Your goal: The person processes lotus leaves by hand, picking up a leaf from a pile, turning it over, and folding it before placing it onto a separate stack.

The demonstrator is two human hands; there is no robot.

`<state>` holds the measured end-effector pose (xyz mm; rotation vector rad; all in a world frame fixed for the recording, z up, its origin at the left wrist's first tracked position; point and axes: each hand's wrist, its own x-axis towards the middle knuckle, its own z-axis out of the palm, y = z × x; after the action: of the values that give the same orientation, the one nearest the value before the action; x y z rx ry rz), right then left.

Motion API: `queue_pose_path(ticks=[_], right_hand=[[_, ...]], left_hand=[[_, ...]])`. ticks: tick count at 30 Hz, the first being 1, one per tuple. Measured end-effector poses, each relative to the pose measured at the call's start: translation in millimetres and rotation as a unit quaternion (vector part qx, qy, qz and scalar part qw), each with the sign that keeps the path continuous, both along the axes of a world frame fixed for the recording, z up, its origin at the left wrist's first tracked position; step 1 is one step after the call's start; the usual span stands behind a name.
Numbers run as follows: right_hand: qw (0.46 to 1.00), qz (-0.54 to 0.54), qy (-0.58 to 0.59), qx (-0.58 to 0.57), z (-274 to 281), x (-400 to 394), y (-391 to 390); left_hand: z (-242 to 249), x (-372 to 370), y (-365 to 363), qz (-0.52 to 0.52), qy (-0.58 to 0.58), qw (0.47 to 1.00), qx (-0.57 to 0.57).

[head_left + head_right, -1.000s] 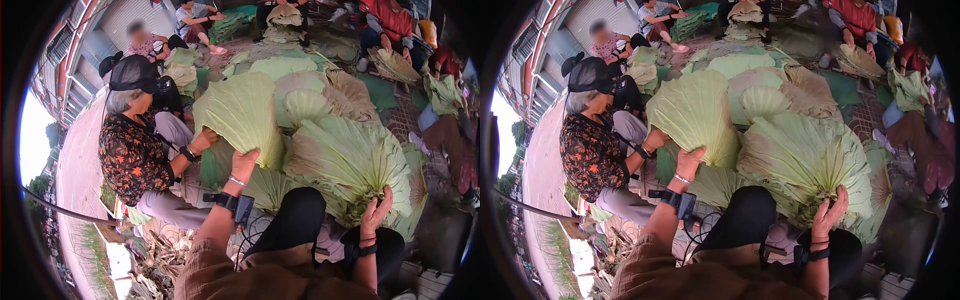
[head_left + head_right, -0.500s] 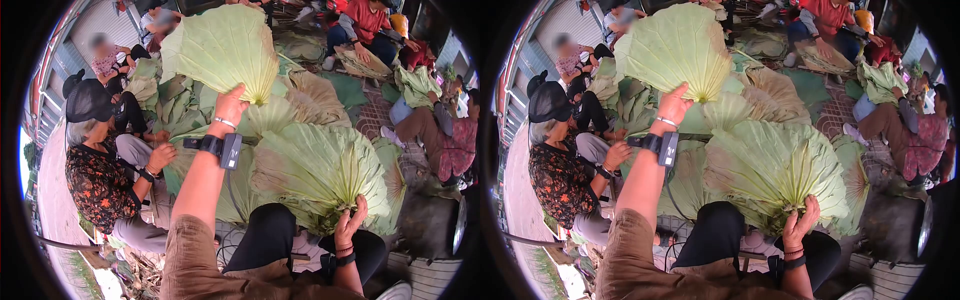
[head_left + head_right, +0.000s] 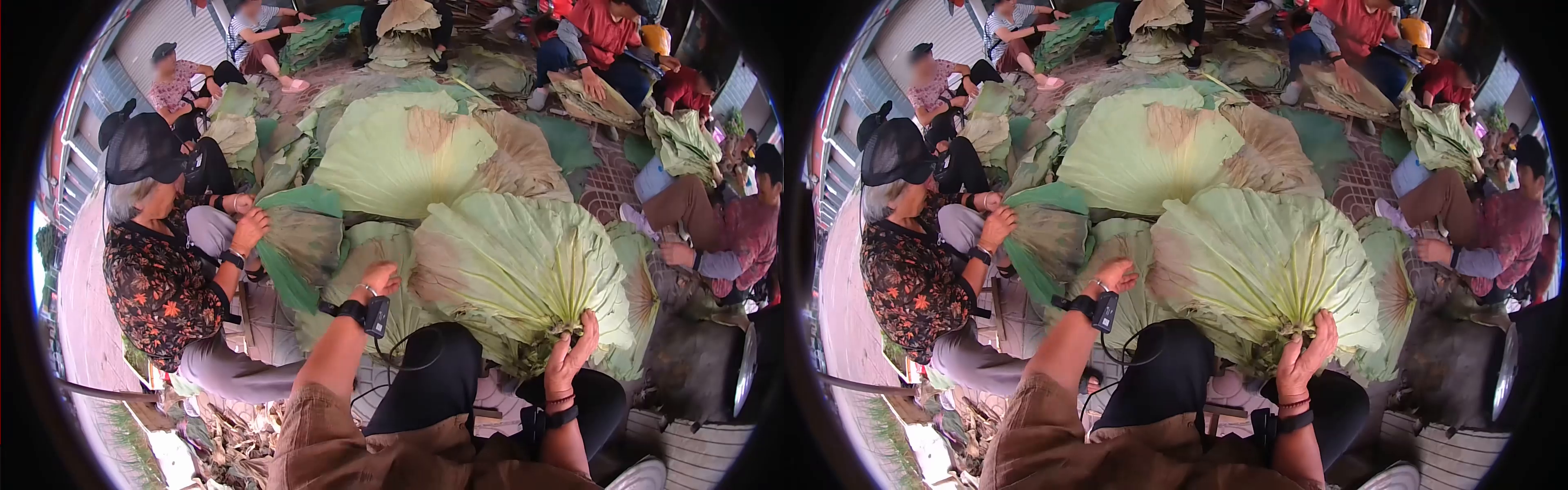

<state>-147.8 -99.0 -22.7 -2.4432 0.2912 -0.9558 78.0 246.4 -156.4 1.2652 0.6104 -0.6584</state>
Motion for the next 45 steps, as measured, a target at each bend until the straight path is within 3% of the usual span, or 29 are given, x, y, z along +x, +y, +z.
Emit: queue_pose_path(ticks=[5,7,10,11,12,14,16,17,20,22,25,26,27,29,30,32,33,35,37,38,39,41,44,45], right_hand=[[1.0,-0.003,-0.009,-0.003,-2,-2,1],[1.0,-0.003,-0.013,-0.004,-5,-1,0],[1.0,0.001,-0.017,0.003,-6,-1,0],[1.0,0.003,-0.015,0.005,-6,-1,1],[1.0,0.013,-0.002,0.005,-6,0,0],[0.999,0.006,-0.025,0.019,-7,-1,3],[0.999,0.002,-0.019,0.034,-5,-1,7],[0.999,0.009,-0.015,0.035,-5,-2,6],[0.999,0.02,-0.009,0.045,-10,0,4],[0.997,0.022,-0.027,0.076,-8,2,6],[0.994,0.024,-0.02,0.1,-4,4,12],[0.992,0.02,-0.02,0.123,-4,5,14],[0.989,0.03,-0.021,0.143,-7,4,11],[0.991,0.032,-0.025,0.13,-7,6,12],[0.992,0.03,-0.032,0.12,-7,6,13],[0.992,0.035,-0.033,0.116,-7,6,11],[0.993,0.031,-0.032,0.112,-7,6,12],[0.993,0.028,-0.033,0.113,-9,7,10],[0.994,0.024,-0.028,0.101,-7,7,10],[0.996,0.017,-0.018,0.09,-6,6,10],[0.998,0.01,-0.017,0.063,-8,6,7],[0.997,0.011,-0.023,0.071,-8,6,8],[0.996,0.013,-0.026,0.079,-8,6,7],[0.996,0.014,-0.027,0.079,-8,7,7]], left_hand=[[-56,-63,53,-0.012,0.004,1.0,-0.027],[-63,-82,61,0.077,0.063,0.995,0.003],[-79,-104,67,0.12,0.087,0.989,0.013],[-139,-106,94,-0.081,-0.104,0.981,0.142],[-205,-114,121,-0.277,-0.28,0.883,0.256],[-241,-135,131,-0.301,-0.353,0.84,0.281],[-145,-151,101,-0.519,-0.268,0.672,0.454],[-146,-167,97,-0.521,-0.254,0.68,0.448],[-166,-193,91,-0.483,-0.188,0.729,0.447],[-199,-208,80,-0.396,-0.143,0.826,0.374],[-279,-217,59,-0.162,-0.044,0.978,0.128],[-274,-212,48,-0.072,-0.004,0.997,0.017],[-269,-211,38,0.012,0.057,0.998,-0.024],[-159,-195,6,0.209,0.162,0.96,-0.092],[-208,-199,14,0.061,0.073,0.994,-0.048],[-302,-206,30,-0.183,-0.149,0.967,0.099],[-314,-205,31,-0.181,-0.151,0.967,0.1],[-328,-202,29,0.01,-0.033,0.998,0.045],[-345,-203,30,0.002,-0.053,0.998,0.045],[-329,-202,28,-0.009,-0.068,0.997,0.044],[-311,-200,24,0.056,0.024,0.996,-0.067],[-218,-189,15,0.237,0.228,0.913,-0.24],[-173,-187,9,0.271,0.216,0.922,-0.175],[-203,-187,12,0.291,0.229,0.899,-0.232]])
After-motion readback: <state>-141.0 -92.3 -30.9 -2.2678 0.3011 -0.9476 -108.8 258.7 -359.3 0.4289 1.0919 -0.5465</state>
